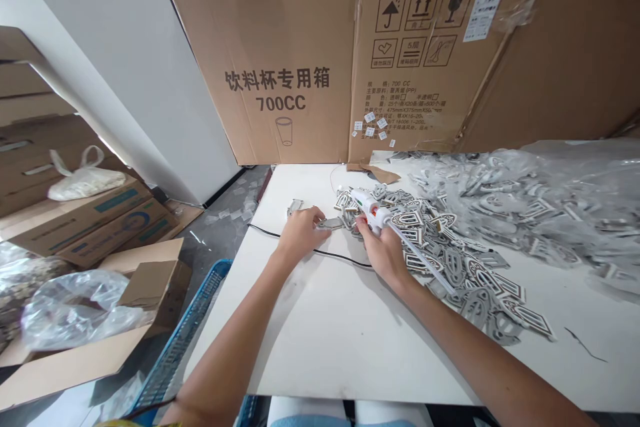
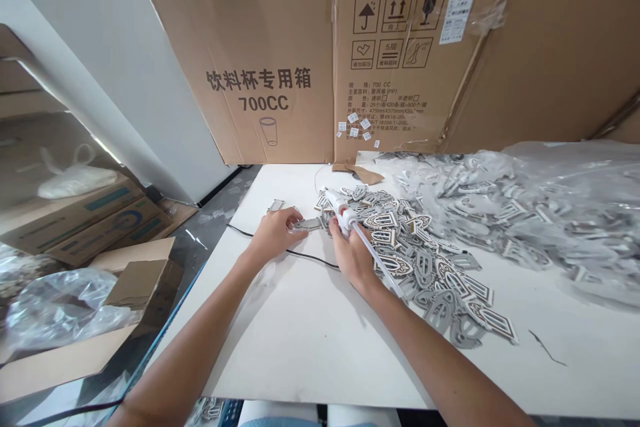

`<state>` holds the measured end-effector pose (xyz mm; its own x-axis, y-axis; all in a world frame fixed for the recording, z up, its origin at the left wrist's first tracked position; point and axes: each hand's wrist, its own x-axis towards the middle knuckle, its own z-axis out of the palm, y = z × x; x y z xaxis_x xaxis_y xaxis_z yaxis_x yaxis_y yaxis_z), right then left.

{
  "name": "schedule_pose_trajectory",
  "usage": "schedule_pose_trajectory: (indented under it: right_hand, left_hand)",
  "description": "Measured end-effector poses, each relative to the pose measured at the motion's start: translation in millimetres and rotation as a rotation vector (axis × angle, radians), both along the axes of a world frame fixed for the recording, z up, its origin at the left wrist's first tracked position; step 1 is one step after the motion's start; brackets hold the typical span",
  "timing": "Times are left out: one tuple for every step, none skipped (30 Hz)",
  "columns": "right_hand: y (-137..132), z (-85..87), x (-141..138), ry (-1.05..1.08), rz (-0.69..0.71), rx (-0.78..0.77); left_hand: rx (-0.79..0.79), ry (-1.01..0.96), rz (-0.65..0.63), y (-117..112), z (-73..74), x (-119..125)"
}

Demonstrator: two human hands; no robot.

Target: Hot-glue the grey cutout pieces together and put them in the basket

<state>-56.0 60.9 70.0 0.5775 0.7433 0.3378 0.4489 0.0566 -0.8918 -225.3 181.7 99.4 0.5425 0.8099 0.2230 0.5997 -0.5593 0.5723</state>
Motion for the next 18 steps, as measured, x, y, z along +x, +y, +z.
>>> schedule_pose_trajectory:
  right_hand:
    - [1, -1.5, 1, -0.007, 0.001, -0.010]
    - [2, -2.9, 2, -0.030, -0.001, -0.023]
    - [2, -4.2, 2, -0.073, -0.008, -0.037]
    - [3, -5.4, 3, -0.133, -0.019, -0.046]
    - [3, -6.5, 4, -0.197, -0.027, -0.056]
    - [4, -7.5, 5, -0.256, -0.029, -0.071]
    - [4, -8.4, 5, -0.304, -0.026, -0.088]
    - [4, -9.1, 6, -0.342, -0.020, -0.103]
    - [5, -9.7, 7, -0.372, -0.015, -0.116]
    - [4, -10.1, 7, -0.394, -0.011, -0.123]
    - [4, -10.4, 8, -0.411, -0.010, -0.125]
    - [4, -10.7, 9, -0.421, -0.014, -0.122]
    - [4, -11.1, 10, -0.424, -0.017, -0.118]
    - [5, -11.4, 10, -0.425, -0.017, -0.119]
    - [5, -11.7, 11, -0.424, -0.016, -0.125]
    - [5, -12.0, 12, -0.421, -0.015, -0.135]
    - [6, -12.2, 12, -0.414, -0.016, -0.145]
    - [6, -12.2, 12, -0.398, -0.018, -0.152]
  left_hand:
    - [0.032, 0.036, 0.009, 0, 0.2, 0]
    - [0.047, 0.059, 0.022, 0, -0.2, -1]
    - [0.053, 0.070, 0.041, 1, -1.1, -1]
    - [0.056, 0.073, 0.071, 3, -2.4, -2]
    - [0.060, 0.072, 0.106, 5, -4.2, -3]
    - [0.066, 0.070, 0.144, 6, -6.0, -4]
    - [0.076, 0.070, 0.182, 8, -7.8, -5]
    - [0.085, 0.073, 0.217, 9, -9.3, -6]
    - [0.091, 0.081, 0.241, 10, -10.2, -7]
    - [0.096, 0.091, 0.255, 10, -10.4, -8]
    - [0.100, 0.104, 0.262, 10, -9.8, -8]
    - [0.105, 0.119, 0.266, 8, -8.5, -8]
    - [0.111, 0.134, 0.268, 7, -6.5, -8]
    - [0.121, 0.145, 0.266, 4, -4.1, -8]
    - [0.138, 0.151, 0.244, 2, -1.6, -7]
    - [0.165, 0.149, 0.190, -1, 0.7, -6]
    - [0.200, 0.145, 0.099, -4, 2.4, -4]
    - [0.239, 0.143, -0.023, -7, 3.3, -2]
